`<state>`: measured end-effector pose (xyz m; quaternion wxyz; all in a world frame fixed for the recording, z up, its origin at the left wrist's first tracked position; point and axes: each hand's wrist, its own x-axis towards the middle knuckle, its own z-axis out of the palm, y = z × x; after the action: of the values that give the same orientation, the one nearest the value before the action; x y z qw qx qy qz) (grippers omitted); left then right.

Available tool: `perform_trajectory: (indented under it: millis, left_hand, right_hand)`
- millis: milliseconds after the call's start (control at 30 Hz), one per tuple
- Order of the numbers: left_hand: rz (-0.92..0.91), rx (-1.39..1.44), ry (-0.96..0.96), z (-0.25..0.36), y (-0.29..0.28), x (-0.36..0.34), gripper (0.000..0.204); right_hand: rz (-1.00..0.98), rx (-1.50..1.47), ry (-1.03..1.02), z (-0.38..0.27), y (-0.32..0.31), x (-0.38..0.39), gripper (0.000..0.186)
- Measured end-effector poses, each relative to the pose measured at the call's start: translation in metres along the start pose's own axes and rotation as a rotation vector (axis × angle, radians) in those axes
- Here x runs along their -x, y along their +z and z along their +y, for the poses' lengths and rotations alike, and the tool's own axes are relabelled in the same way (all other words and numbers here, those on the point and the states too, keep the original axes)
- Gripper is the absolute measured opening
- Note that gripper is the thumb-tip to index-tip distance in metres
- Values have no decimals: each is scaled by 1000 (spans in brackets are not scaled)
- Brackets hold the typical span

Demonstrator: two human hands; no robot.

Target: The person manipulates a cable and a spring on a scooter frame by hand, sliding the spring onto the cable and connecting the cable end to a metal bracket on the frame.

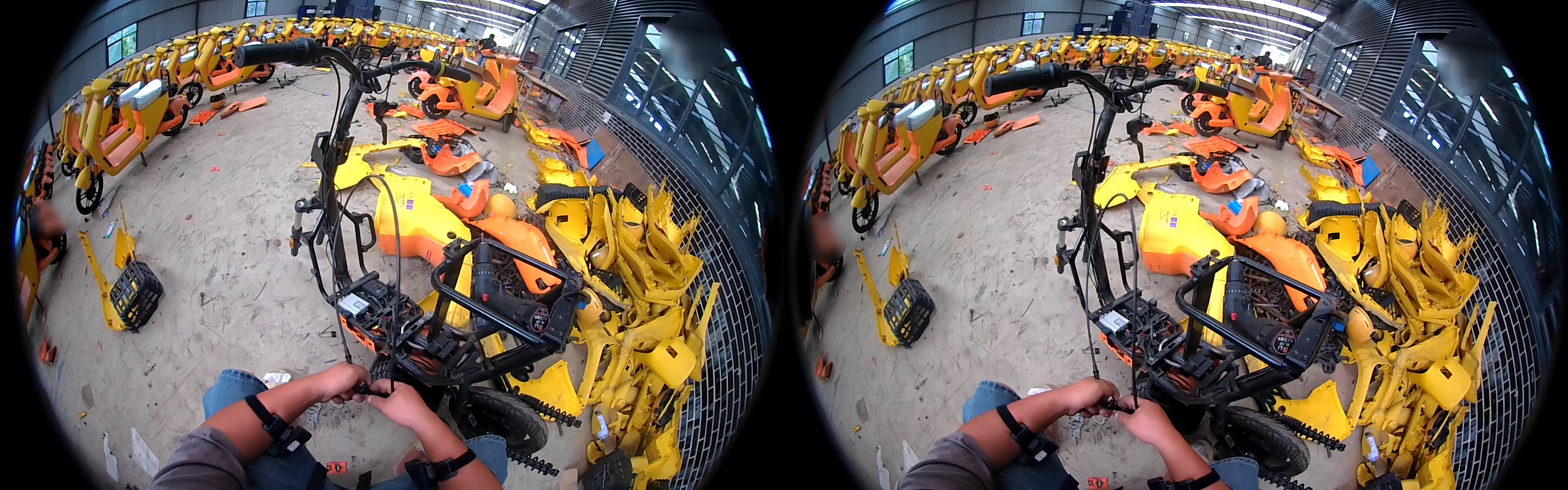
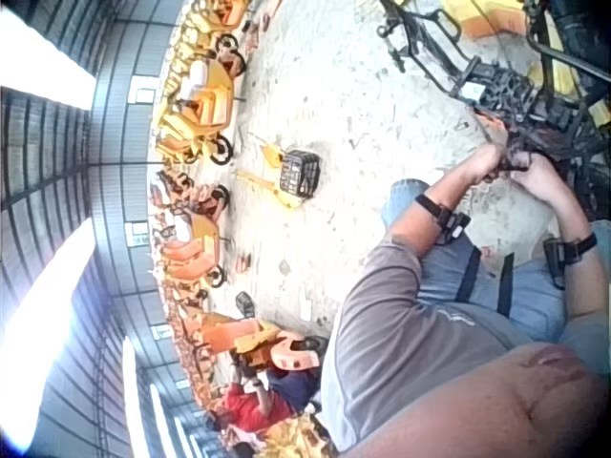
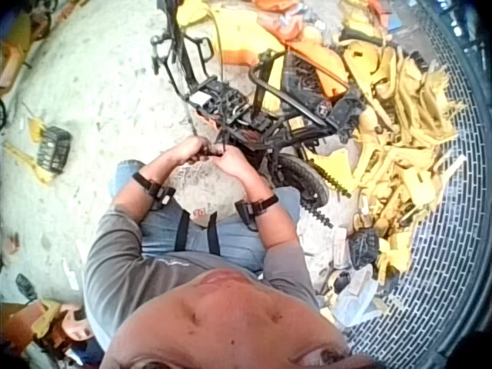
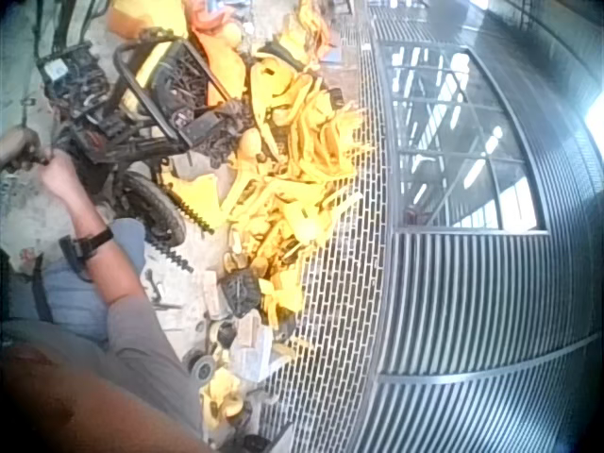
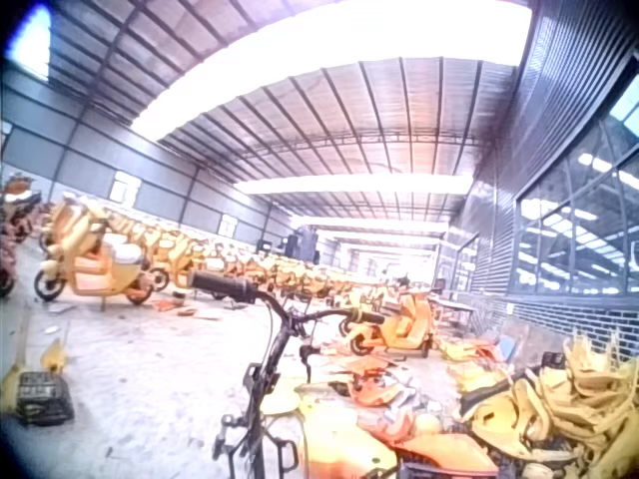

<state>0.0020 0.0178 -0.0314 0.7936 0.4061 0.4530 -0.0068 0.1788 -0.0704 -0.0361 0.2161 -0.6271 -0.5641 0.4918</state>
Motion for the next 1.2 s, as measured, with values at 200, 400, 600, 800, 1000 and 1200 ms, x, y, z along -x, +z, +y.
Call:
perform_trajectory:
  millis: [200, 400, 600, 800, 1000, 1200]
  left_hand:
    - [-13, -93, -5, -4, -1, -1, 29]
    - [-22, -103, 2, -1, 1, 1, 29]
    - [-20, -107, -13, 2, 3, 4, 29]
    - [-47, -192, -37, 0, 7, 0, 24]
    - [-95, -388, 71, -9, 1, -8, 26]
    - [-39, -476, 113, -10, 3, -8, 31]
  right_hand:
    - [-40, 92, 74, -17, -4, 5, 32]
    - [-103, 27, 120, 0, -1, -4, 26]
    - [-22, -9, 21, 11, 2, -4, 27]
    - [-50, 171, 55, 0, 0, -1, 29]
    - [-98, 281, 63, -14, -2, 4, 31]
    - [-110, 324, 48, -11, 1, 3, 33]
